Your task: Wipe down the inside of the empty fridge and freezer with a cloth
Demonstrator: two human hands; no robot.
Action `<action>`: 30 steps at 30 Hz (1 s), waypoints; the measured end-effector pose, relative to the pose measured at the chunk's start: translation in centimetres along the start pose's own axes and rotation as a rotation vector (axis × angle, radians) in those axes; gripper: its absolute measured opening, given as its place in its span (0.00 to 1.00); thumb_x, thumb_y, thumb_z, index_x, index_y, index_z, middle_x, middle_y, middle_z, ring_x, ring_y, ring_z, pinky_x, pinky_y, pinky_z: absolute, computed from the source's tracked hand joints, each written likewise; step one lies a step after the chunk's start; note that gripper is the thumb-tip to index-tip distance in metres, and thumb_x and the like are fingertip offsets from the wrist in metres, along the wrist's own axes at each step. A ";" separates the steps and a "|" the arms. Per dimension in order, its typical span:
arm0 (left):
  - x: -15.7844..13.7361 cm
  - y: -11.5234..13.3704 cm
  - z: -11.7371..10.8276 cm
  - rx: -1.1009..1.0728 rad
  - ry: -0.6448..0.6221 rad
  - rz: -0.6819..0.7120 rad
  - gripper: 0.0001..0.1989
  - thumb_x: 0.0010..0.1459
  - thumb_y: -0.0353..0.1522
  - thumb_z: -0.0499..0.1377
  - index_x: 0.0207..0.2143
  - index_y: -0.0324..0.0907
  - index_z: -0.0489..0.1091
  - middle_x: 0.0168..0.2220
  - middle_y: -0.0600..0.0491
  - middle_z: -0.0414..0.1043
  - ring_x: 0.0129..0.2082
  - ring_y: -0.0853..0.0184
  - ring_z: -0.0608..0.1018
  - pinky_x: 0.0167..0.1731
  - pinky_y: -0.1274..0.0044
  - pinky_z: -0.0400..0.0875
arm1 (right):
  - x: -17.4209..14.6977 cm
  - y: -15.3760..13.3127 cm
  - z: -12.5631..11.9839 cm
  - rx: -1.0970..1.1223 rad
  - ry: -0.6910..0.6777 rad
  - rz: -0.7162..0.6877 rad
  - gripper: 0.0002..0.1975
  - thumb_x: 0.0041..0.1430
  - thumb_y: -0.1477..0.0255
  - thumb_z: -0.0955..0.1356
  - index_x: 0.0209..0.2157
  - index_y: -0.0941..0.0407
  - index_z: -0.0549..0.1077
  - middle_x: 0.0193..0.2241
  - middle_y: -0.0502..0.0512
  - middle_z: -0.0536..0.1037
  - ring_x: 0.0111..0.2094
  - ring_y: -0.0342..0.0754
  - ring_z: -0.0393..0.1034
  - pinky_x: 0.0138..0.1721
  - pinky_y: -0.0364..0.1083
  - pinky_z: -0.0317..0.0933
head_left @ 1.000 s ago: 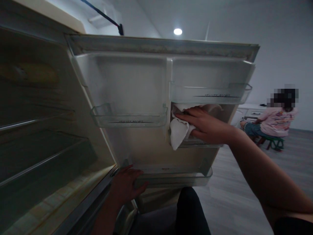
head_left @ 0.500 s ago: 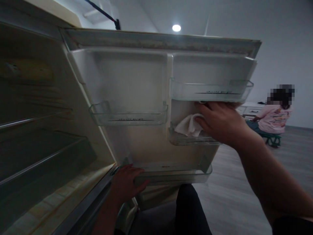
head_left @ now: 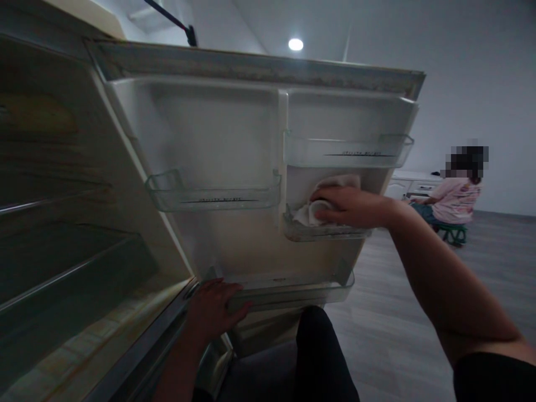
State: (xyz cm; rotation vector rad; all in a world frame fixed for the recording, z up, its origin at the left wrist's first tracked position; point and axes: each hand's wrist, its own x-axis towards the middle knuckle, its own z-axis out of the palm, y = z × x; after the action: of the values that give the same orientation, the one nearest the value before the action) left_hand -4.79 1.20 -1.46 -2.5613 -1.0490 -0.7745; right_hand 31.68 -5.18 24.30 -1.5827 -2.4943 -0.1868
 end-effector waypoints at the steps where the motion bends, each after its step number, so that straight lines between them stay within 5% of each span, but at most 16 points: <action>1: 0.0 -0.1 0.0 0.001 0.008 0.007 0.23 0.56 0.54 0.61 0.41 0.48 0.82 0.38 0.52 0.84 0.44 0.49 0.84 0.48 0.58 0.76 | -0.5 0.3 -0.1 -0.030 0.009 0.065 0.19 0.69 0.59 0.64 0.52 0.57 0.73 0.51 0.62 0.78 0.51 0.57 0.73 0.51 0.53 0.65; 5: -0.1 -0.2 0.2 0.016 0.027 0.012 0.22 0.56 0.54 0.61 0.40 0.48 0.82 0.38 0.53 0.84 0.43 0.50 0.84 0.47 0.60 0.76 | -1.3 0.4 -0.2 -0.247 0.013 0.253 0.18 0.66 0.63 0.66 0.51 0.60 0.71 0.46 0.66 0.79 0.46 0.60 0.76 0.43 0.51 0.66; 9: -0.1 -0.3 0.0 0.016 0.026 0.001 0.21 0.57 0.53 0.60 0.39 0.48 0.82 0.37 0.53 0.84 0.43 0.52 0.84 0.48 0.61 0.76 | -0.5 0.0 -0.4 -0.358 0.074 0.281 0.14 0.67 0.68 0.64 0.50 0.60 0.72 0.46 0.67 0.79 0.45 0.59 0.75 0.42 0.50 0.64; 14: 0.0 -0.5 -0.3 -0.009 -0.022 -0.018 0.23 0.55 0.53 0.61 0.41 0.49 0.82 0.40 0.52 0.84 0.45 0.51 0.83 0.50 0.61 0.76 | 0.0 -0.9 -1.3 -0.081 0.264 0.009 0.14 0.70 0.67 0.60 0.49 0.58 0.73 0.43 0.61 0.79 0.43 0.53 0.72 0.45 0.49 0.62; 18: 0.1 -0.8 -0.3 -0.044 -0.037 -0.019 0.23 0.55 0.54 0.61 0.41 0.48 0.82 0.39 0.51 0.84 0.45 0.51 0.83 0.51 0.60 0.76 | 0.3 -2.8 -0.8 0.150 0.085 -0.231 0.15 0.72 0.63 0.60 0.49 0.56 0.72 0.43 0.58 0.78 0.42 0.50 0.71 0.44 0.47 0.62; 22: 0.0 -1.2 -0.4 -0.043 -0.045 -0.034 0.23 0.53 0.52 0.63 0.42 0.49 0.82 0.39 0.50 0.84 0.46 0.50 0.83 0.50 0.61 0.76 | 1.0 -3.9 0.4 0.247 -0.053 -0.245 0.18 0.72 0.57 0.61 0.50 0.55 0.71 0.44 0.57 0.78 0.43 0.50 0.71 0.45 0.47 0.63; 30: 0.0 -0.9 -0.3 -0.007 -0.039 -0.018 0.22 0.54 0.53 0.62 0.41 0.49 0.82 0.39 0.52 0.84 0.45 0.50 0.83 0.49 0.60 0.77 | 1.0 -3.2 1.4 0.225 0.033 -0.198 0.22 0.70 0.52 0.61 0.49 0.54 0.73 0.45 0.57 0.78 0.44 0.51 0.72 0.46 0.48 0.63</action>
State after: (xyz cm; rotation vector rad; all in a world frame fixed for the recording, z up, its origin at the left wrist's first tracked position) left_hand -5.55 1.74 -1.15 -2.5859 -1.0849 -0.7371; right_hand 28.24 -5.39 23.12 -1.2375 -2.5406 0.0399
